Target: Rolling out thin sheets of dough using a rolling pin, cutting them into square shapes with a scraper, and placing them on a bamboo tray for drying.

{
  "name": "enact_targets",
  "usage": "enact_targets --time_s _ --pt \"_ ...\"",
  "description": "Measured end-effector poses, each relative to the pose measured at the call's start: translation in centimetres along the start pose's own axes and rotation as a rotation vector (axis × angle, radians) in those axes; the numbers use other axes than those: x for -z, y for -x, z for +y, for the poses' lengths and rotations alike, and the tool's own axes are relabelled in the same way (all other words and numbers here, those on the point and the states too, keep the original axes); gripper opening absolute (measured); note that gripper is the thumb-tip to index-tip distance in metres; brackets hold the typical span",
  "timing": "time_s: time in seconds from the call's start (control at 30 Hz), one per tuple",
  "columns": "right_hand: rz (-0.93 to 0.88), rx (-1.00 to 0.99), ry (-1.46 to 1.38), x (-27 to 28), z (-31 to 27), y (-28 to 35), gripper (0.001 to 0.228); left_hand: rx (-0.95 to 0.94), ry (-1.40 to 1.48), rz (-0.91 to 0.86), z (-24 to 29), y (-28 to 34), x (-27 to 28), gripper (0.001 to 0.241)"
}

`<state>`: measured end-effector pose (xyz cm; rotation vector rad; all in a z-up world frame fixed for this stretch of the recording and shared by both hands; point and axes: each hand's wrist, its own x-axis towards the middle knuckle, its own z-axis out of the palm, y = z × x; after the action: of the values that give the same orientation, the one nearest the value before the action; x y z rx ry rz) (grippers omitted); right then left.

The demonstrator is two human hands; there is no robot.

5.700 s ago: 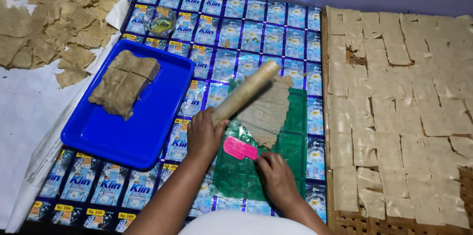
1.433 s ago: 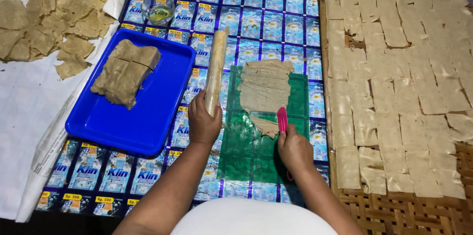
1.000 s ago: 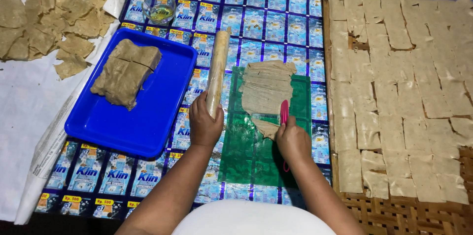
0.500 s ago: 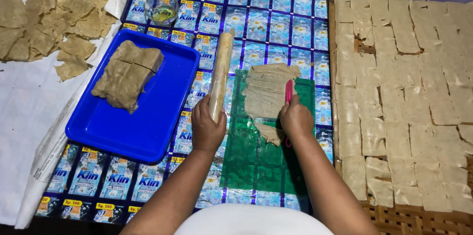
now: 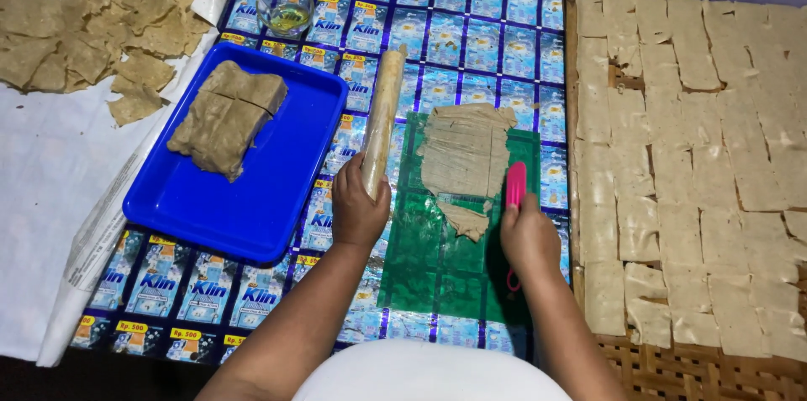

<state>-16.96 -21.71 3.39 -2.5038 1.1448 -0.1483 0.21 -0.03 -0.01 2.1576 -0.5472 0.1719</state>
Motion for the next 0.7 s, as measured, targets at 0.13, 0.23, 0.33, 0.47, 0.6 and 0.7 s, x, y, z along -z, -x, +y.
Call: enact_targets --time_s 0.13,0.23,0.33,0.47,0.6,0.7 --pt "0.027 -0.048 -0.180 -4.6 5.8 3.3 0.027 -0.024 -0.001 -0.006 -0.1 0.0 -0.3 0.058" --pt "0.028 -0.012 -0.189 -5.6 4.6 5.9 0.026 -0.052 -0.021 0.020 -0.2 -0.1 -0.5 0.059" --pt "-0.128 -0.002 -0.068 -2.5 -0.8 8.2 0.024 -0.056 -0.003 0.023 -0.2 0.1 -0.4 0.059" --pt "-0.191 0.219 0.002 -1.7 -1.0 7.6 0.022 -0.050 -0.010 0.010 -0.1 -0.1 -0.1 0.059" --pt "-0.086 0.074 -0.038 -2.3 -0.9 6.8 0.024 -0.021 0.005 -0.005 -0.1 -0.2 0.1 0.060" --pt "-0.045 0.017 -0.020 -4.5 -0.6 5.7 0.026 -0.068 -0.001 0.017 -0.5 0.1 0.0 0.060"
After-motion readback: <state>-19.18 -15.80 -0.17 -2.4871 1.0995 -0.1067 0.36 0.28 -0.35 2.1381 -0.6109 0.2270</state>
